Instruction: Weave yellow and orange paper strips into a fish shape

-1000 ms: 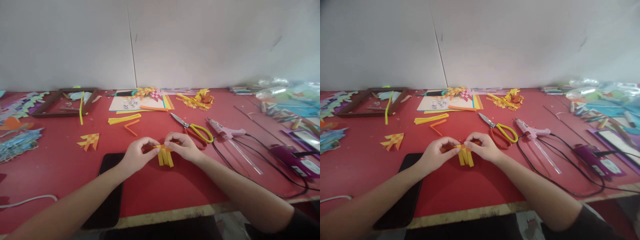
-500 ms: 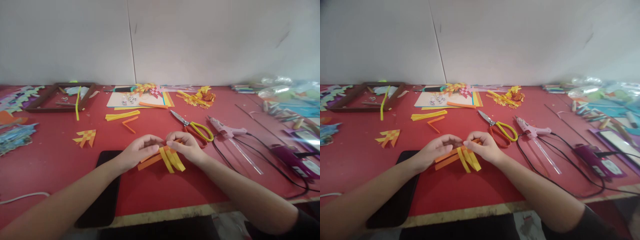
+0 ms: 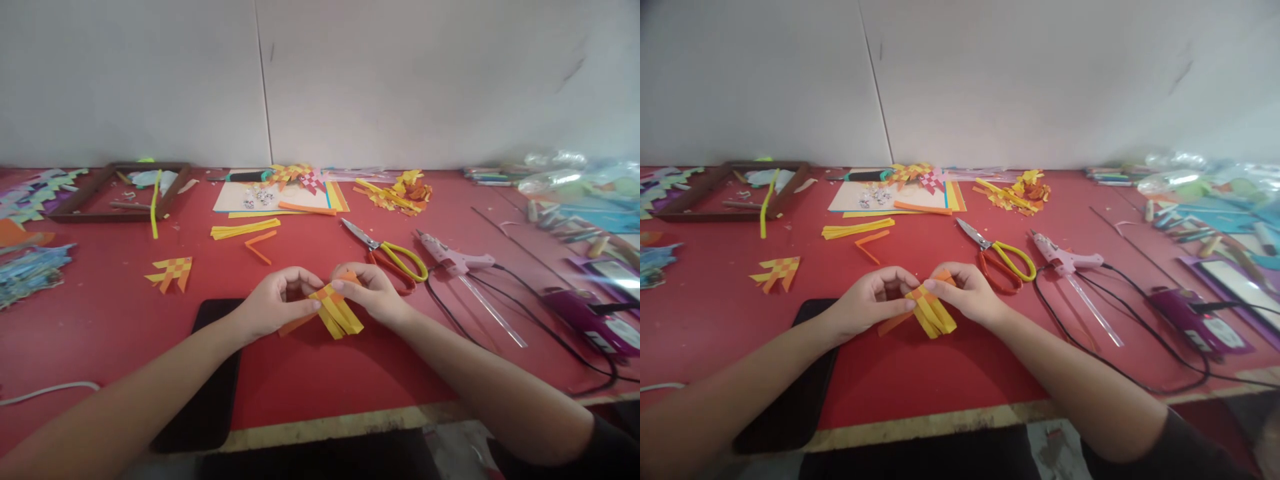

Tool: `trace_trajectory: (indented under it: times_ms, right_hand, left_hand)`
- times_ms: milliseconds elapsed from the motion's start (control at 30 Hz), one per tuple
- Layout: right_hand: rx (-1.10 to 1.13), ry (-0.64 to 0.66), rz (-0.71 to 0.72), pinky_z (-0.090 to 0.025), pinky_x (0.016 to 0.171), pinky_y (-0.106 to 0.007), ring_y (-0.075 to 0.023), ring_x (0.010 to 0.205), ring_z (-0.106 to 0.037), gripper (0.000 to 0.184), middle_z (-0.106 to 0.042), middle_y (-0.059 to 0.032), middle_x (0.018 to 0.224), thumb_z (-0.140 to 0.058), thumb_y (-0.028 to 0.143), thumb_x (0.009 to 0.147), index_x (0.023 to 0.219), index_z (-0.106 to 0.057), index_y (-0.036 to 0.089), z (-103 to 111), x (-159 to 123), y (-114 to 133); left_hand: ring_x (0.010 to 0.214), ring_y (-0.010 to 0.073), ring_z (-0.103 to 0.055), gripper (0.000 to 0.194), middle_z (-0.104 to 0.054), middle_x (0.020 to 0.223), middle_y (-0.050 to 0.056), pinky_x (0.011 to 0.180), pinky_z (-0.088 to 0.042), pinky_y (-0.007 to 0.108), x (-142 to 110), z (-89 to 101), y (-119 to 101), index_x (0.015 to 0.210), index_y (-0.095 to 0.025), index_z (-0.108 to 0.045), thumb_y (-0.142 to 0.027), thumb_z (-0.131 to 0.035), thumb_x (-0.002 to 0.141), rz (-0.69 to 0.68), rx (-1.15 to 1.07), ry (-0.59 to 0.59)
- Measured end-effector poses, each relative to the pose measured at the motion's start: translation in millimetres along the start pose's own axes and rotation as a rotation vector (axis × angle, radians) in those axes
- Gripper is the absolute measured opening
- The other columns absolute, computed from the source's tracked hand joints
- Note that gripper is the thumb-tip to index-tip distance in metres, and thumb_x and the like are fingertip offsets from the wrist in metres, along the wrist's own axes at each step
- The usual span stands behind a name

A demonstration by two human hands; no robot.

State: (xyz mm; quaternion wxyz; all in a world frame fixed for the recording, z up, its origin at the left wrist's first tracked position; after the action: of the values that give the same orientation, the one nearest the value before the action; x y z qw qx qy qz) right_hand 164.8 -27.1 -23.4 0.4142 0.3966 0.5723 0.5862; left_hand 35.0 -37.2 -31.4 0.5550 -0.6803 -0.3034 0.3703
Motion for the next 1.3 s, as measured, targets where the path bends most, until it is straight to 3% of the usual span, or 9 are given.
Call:
trace_trajectory:
  times_ms: [133, 267, 500, 633, 833, 1300]
  right_hand:
    - [0.092, 0.012, -0.027, -0.048, 0.058, -0.023, -0.0102, 0.06, -0.057, 0.029, -0.062, 0.0003, 0.067, -0.076, 0.044, 0.076, 0.073, -0.065, 0.017, -2, 0, -4]
    - [0.125, 0.015, -0.067, -0.048, 0.054, -0.023, -0.0101, 0.058, -0.058, 0.027, -0.064, 0.0001, 0.067, -0.076, 0.041, 0.076, 0.074, -0.066, 0.017, -2, -1, -9]
    - [0.126, 0.028, -0.05, -0.046, 0.049, -0.023, -0.0102, 0.055, -0.057, 0.03, -0.065, -0.0011, 0.065, -0.077, 0.043, 0.074, 0.073, -0.066, 0.015, -3, 0, -8]
    - [0.121, 0.04, -0.048, -0.045, 0.049, -0.021, -0.0088, 0.053, -0.055, 0.03, -0.063, 0.0001, 0.063, -0.077, 0.042, 0.075, 0.071, -0.065, 0.015, -5, 0, -7]
    - [0.084, 0.087, -0.039, -0.045, 0.049, -0.021, -0.0091, 0.055, -0.056, 0.031, -0.063, -0.0001, 0.064, -0.076, 0.044, 0.076, 0.073, -0.066, 0.015, -9, -1, -6]
    - [0.062, 0.036, -0.058, -0.045, 0.054, -0.023, -0.0097, 0.056, -0.053, 0.032, -0.061, 0.0011, 0.065, -0.075, 0.047, 0.075, 0.074, -0.065, 0.017, -5, 1, -6]
  left_hand:
    - [0.072, 0.0114, -0.061, 0.03, -0.063, 0.08, -0.001, 0.07, -0.05, 0.026, 1, 6.5, 0, 0.094, -0.017, -0.061, -0.03, -0.078, 0.073, 0.005, 0.004, -0.061]
    - [0.075, 0.012, -0.061, 0.03, -0.064, 0.083, 0.0, 0.074, -0.05, 0.027, 2, 3.4, 4, 0.096, -0.016, -0.061, -0.029, -0.077, 0.074, 0.03, 0.007, -0.021]
    - [0.096, 0.0179, -0.063, 0.041, -0.065, 0.107, 0.006, 0.083, -0.051, 0.029, 0, 1.0, 0, 0.11, -0.019, -0.061, -0.022, -0.071, 0.071, 0.03, -0.148, 0.0]
    - [0.086, 0.0178, -0.066, 0.034, -0.068, 0.095, 0.006, 0.077, -0.053, 0.03, 1, 0.1, 7, 0.104, -0.018, -0.063, -0.031, -0.068, 0.074, 0.109, -0.268, 0.003]
    - [0.078, 0.015, -0.066, 0.031, -0.069, 0.084, 0.002, 0.075, -0.052, 0.029, 2, 2.7, 4, 0.094, -0.017, -0.062, -0.028, -0.079, 0.071, 0.023, 0.018, -0.046]
    - [0.065, 0.0126, -0.062, 0.028, -0.065, 0.07, -0.002, 0.069, -0.049, 0.028, 1, 2.6, 2, 0.094, -0.017, -0.061, -0.028, -0.076, 0.073, -0.002, 0.068, -0.03]
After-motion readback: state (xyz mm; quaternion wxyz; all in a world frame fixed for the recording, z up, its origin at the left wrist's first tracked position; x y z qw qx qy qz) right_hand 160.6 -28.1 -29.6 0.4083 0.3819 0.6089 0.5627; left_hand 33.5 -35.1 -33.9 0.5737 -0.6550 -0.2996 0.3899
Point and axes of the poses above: each hand's wrist, its own x-axis towards the middle knuckle, its own z-axis out of the back of the hand, y = z × x, the point moved 9 cm from there along x, towards the middle knuckle
